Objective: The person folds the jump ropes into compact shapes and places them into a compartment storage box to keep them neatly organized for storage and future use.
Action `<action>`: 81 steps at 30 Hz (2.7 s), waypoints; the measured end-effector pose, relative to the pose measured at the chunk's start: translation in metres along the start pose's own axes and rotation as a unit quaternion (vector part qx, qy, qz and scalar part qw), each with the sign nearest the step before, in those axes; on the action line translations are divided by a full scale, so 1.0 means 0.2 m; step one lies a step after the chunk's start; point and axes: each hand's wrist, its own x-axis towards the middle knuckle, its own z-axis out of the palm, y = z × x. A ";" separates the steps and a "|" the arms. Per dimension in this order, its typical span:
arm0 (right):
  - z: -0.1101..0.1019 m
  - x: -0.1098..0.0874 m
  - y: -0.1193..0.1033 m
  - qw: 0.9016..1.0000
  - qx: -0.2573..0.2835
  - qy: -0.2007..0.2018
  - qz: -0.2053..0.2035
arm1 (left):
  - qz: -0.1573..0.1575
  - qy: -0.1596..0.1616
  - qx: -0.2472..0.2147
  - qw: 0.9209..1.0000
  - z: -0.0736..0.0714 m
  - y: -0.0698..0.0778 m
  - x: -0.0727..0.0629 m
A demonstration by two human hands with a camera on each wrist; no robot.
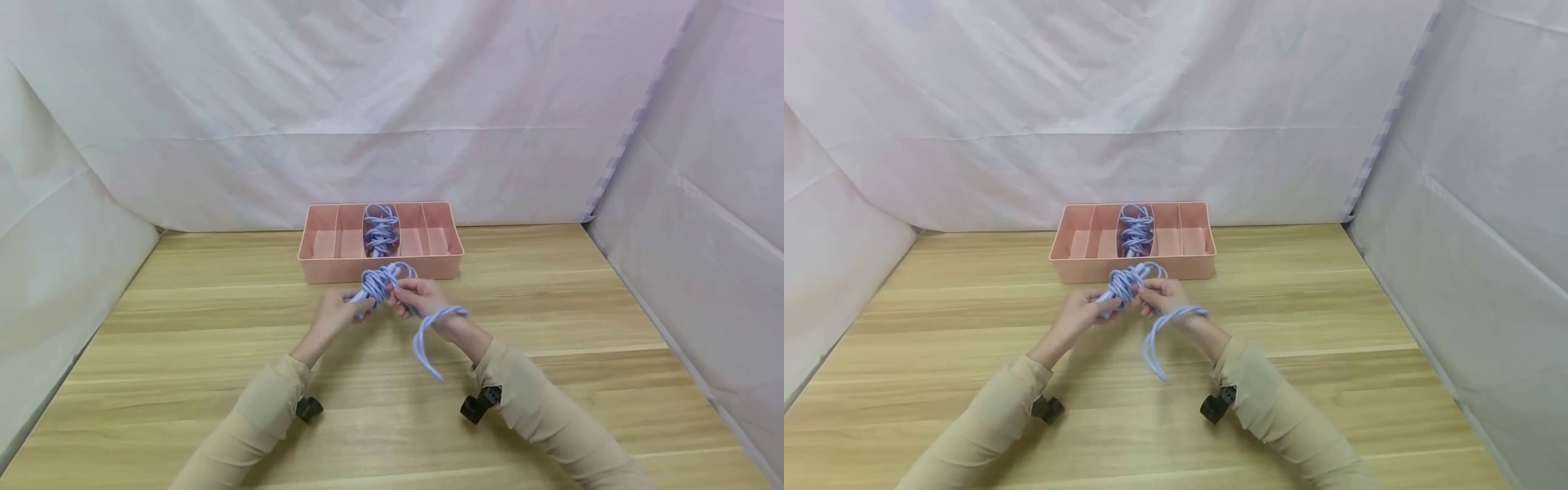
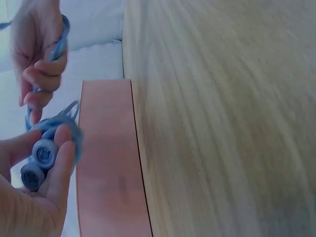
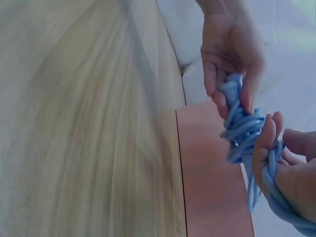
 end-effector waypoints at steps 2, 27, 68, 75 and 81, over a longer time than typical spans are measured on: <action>0.01 -0.01 0.00 1.000 0.016 0.000 -0.012 | 0.001 0.022 -0.037 0.999 0.01 0.00 0.00; -0.03 -0.02 0.06 0.987 0.157 0.018 0.036 | -0.018 0.027 -0.254 0.967 -0.02 -0.03 0.05; -0.15 0.02 0.12 0.987 0.069 -0.037 0.138 | -0.008 -0.109 -0.354 0.929 -0.05 0.00 0.02; -0.13 0.04 0.13 0.994 -0.012 -0.065 0.085 | 0.036 -0.218 -0.297 0.929 -0.06 0.00 0.00; -0.12 0.03 0.12 0.983 -0.142 -0.110 -0.044 | 0.037 -0.329 -0.224 0.917 -0.09 -0.01 0.00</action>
